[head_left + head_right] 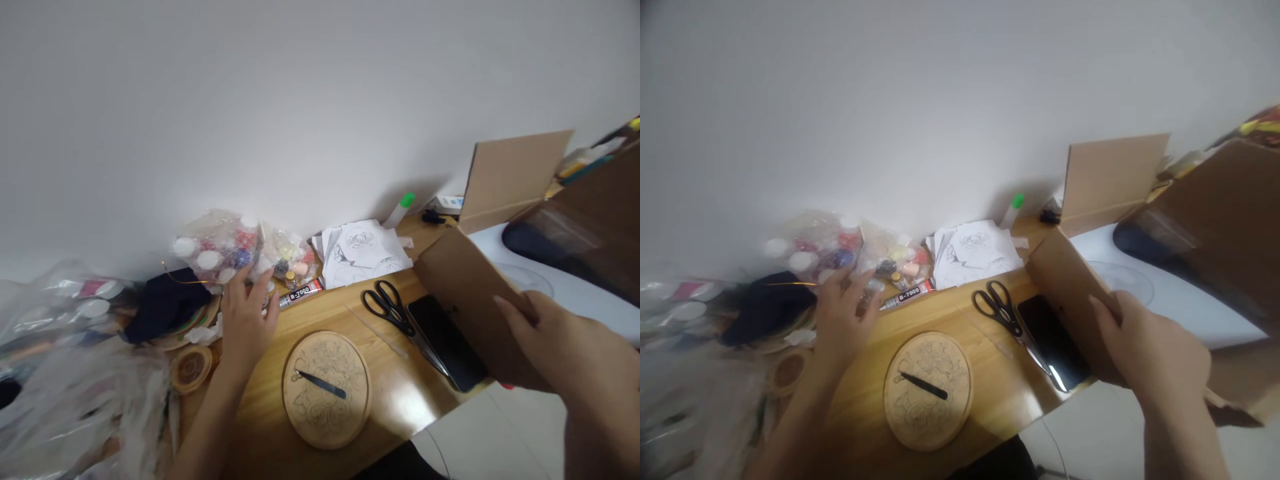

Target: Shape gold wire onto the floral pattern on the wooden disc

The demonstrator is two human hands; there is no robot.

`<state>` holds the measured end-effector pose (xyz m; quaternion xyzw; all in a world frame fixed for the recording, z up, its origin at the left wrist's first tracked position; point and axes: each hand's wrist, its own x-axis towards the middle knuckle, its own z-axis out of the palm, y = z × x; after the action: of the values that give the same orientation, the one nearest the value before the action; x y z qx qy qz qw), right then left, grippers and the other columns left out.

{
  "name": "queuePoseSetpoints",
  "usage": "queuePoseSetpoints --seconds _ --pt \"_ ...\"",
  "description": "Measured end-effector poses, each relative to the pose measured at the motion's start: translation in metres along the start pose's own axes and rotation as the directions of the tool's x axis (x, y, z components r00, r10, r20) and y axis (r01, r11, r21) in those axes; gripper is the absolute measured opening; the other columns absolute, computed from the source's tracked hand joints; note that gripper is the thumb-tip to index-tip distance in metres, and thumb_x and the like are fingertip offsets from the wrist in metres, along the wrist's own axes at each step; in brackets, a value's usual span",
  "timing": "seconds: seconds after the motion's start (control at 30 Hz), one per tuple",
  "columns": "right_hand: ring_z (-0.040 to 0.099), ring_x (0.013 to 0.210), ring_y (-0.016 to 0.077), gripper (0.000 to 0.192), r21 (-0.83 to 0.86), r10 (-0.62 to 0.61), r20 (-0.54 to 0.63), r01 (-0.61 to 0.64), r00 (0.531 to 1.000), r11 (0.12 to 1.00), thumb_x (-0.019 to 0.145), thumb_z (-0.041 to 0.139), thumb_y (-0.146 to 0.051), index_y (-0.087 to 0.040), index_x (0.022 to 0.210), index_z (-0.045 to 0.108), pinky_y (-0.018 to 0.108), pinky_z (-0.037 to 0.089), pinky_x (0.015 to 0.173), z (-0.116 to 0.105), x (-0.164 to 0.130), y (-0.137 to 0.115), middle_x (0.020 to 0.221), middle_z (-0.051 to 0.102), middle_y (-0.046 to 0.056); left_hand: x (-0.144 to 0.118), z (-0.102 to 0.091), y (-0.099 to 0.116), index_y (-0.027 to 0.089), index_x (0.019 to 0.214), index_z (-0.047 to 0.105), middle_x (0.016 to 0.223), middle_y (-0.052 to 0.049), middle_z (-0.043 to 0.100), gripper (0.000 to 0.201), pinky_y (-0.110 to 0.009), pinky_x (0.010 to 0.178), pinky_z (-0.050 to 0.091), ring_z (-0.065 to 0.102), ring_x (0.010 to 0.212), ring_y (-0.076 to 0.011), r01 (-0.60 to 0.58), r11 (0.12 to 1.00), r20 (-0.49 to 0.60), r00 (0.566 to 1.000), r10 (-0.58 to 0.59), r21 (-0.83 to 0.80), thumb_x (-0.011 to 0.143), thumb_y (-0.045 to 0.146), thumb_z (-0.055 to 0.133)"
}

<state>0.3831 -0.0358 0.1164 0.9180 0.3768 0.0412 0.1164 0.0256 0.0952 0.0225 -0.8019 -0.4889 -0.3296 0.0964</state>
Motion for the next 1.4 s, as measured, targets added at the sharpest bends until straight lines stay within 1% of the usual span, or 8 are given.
queuePoseSetpoints --seconds 0.1,0.33,0.43,0.5,0.57,0.77,1.1,1.4 --pt "0.060 0.059 0.0253 0.040 0.006 0.040 0.118 -0.040 0.992 0.999 0.093 0.027 -0.054 -0.025 0.079 0.050 0.032 0.032 0.055 -0.010 -0.004 -0.008 0.070 0.065 0.011 0.002 -0.009 0.007 0.024 0.129 0.051 0.133 -0.016 0.045 0.041 -0.053 0.100 0.046 0.049 0.122 -0.0344 0.047 0.996 -0.099 0.994 -0.040 0.077 0.089 0.022 0.057" --pt "0.064 0.065 0.0272 0.044 0.012 0.019 0.076 -0.020 0.997 1.000 0.095 0.024 -0.052 -0.023 0.093 0.056 0.032 0.029 0.055 -0.003 -0.012 -0.008 0.075 0.067 0.013 0.020 -0.042 0.051 0.027 0.133 0.051 0.148 -0.015 0.026 0.052 -0.063 0.107 0.033 0.025 0.138 -0.0431 0.063 0.961 -0.294 0.956 0.019 0.269 0.082 0.021 0.063" --pt "0.066 0.067 0.0288 0.047 0.011 0.032 0.071 -0.033 0.997 0.999 0.096 0.022 -0.052 -0.022 0.095 0.058 0.032 0.028 0.053 -0.004 -0.013 -0.010 0.078 0.068 0.014 0.043 -0.020 0.081 0.018 0.120 0.058 0.130 -0.015 0.050 0.032 -0.049 0.104 0.042 0.047 0.125 -0.0310 -0.126 0.991 0.075 0.990 0.122 0.042 0.088 0.019 0.053" --pt "0.067 0.070 0.0301 0.050 0.010 0.036 0.074 -0.037 0.997 0.999 0.096 0.020 -0.052 -0.021 0.096 0.058 0.033 0.029 0.053 -0.005 -0.014 -0.011 0.079 0.068 0.015 0.059 0.010 0.100 0.014 0.126 0.055 0.139 -0.017 0.047 0.040 -0.045 0.106 0.041 0.046 0.129 -0.0307 -0.150 0.981 0.501 0.844 0.192 -0.123 0.088 0.025 0.055" --pt "0.068 0.071 0.0305 0.051 0.024 0.018 0.066 -0.020 0.998 1.000 0.096 0.019 -0.052 -0.020 0.098 0.059 0.033 0.029 0.052 -0.005 -0.015 -0.010 0.079 0.068 0.016 0.072 0.044 0.114 0.011 0.134 0.050 0.147 -0.019 0.041 0.054 -0.044 0.110 0.039 0.041 0.134 -0.0326 -0.172 0.973 0.589 0.774 0.232 -0.157 0.084 0.026 0.063" --pt "0.063 0.058 0.0256 0.046 0.084 -0.003 -0.043 0.006 0.999 0.996 0.096 0.027 -0.051 -0.020 0.092 0.061 0.030 0.029 0.049 0.002 -0.016 -0.007 0.068 0.065 0.011 0.086 0.098 0.126 0.012 0.131 0.051 0.134 -0.018 0.054 0.053 -0.047 0.106 0.043 0.049 0.128 -0.0317 -0.191 0.966 0.650 0.714 0.259 -0.174 0.082 0.022 0.069" --pt "0.059 0.052 0.0243 0.043 0.100 -0.010 -0.122 0.023 0.993 0.995 0.095 0.033 -0.050 -0.019 0.088 0.063 0.029 0.028 0.046 0.010 -0.015 -0.005 0.060 0.061 0.008 0.131 0.083 0.104 0.012 0.113 0.062 0.109 -0.014 0.066 0.040 -0.037 0.092 0.049 0.063 0.104 -0.0226 -0.025 0.993 0.538 0.839 0.085 -0.117 0.102 0.022 0.025" --pt "0.063 0.056 0.0231 0.036 0.099 -0.075 -0.097 0.084 0.993 0.992 0.096 0.036 -0.045 -0.020 0.088 0.061 0.027 0.030 0.047 0.007 -0.013 -0.004 0.064 0.065 0.008 0.106 0.082 0.127 0.014 0.112 0.065 0.138 -0.015 0.053 0.039 -0.043 0.111 0.039 0.046 0.131 -0.0305 -0.220 0.944 0.654 0.681 0.329 -0.246 0.082 0.037 0.072"
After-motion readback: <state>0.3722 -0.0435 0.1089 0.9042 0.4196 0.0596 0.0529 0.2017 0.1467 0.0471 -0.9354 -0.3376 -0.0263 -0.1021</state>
